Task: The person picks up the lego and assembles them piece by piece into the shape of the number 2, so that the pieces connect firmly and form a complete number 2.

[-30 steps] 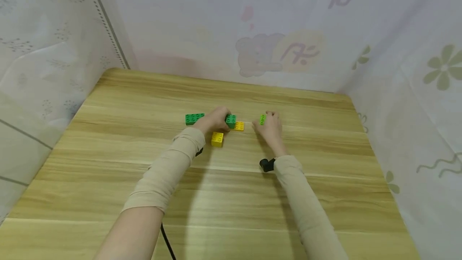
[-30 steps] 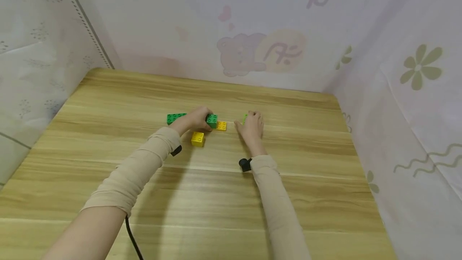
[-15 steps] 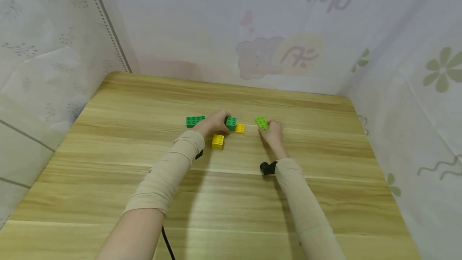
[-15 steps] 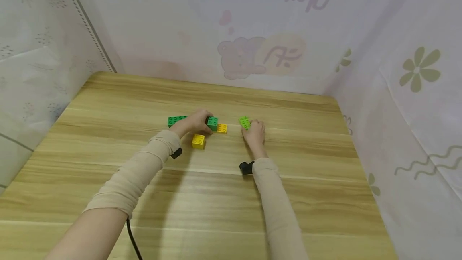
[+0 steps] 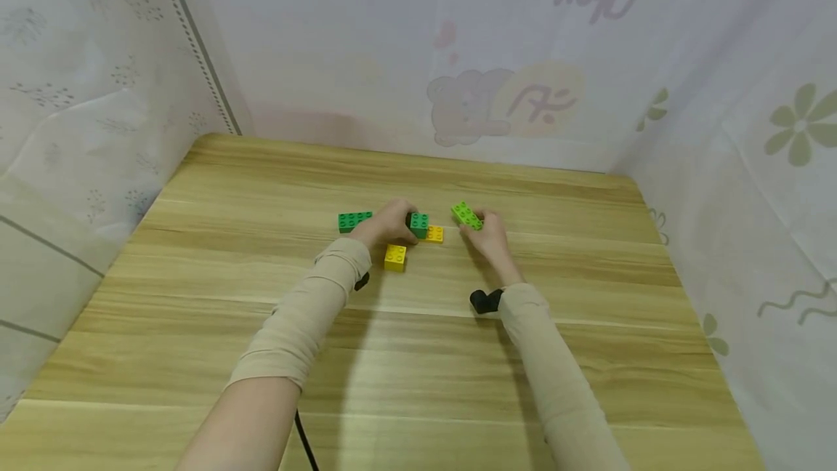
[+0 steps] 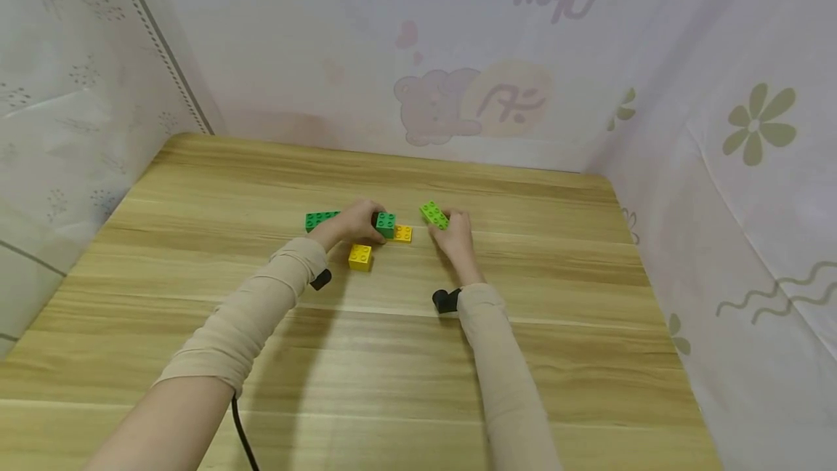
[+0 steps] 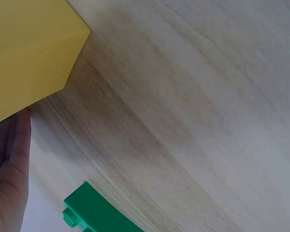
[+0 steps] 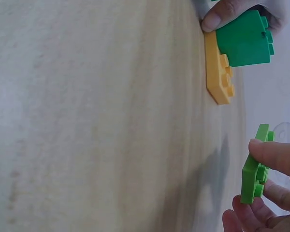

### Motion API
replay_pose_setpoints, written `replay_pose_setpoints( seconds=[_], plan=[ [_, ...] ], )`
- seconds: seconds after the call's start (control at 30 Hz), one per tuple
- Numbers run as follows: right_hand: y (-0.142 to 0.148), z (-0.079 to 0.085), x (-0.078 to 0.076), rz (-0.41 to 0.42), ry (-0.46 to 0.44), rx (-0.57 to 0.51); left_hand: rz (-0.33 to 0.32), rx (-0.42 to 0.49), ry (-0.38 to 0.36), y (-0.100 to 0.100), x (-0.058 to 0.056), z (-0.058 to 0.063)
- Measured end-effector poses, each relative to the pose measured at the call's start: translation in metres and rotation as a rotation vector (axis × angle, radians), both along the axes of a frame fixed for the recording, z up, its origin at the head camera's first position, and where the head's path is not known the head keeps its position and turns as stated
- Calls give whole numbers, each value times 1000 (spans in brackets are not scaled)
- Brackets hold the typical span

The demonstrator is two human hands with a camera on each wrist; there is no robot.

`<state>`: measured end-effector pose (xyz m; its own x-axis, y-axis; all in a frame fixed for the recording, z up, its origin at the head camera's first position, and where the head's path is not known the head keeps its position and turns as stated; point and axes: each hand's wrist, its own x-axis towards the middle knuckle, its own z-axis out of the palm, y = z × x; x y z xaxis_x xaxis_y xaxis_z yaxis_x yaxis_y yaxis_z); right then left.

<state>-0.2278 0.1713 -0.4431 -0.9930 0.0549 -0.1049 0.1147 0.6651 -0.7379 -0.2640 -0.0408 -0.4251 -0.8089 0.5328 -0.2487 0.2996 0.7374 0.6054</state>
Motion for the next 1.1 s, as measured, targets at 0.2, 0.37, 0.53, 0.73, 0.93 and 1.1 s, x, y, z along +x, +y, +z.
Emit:
replay_pose_setpoints(
  seconds=[0.2,0.37,0.53,0.73,0.93,1.1],
  plan=[
    [-4,6,-2,10,1,4,2,2,-19,1,0,1],
    [-6,9,-3,13,5,-8,16,23,-50,1,1,1],
    [-7,11,-4,12,-4,-14,22,11,-52,0,0,-1],
    [-6,12,-5,8,6,-11,18,-3,-41,1,-2,-1],
    [-8,17,-4,14,22,-17,20,-3,-51,1,-1,0],
    [-13,22,-3,17,22,-1,28,1,-60,1,0,1]
  ],
)
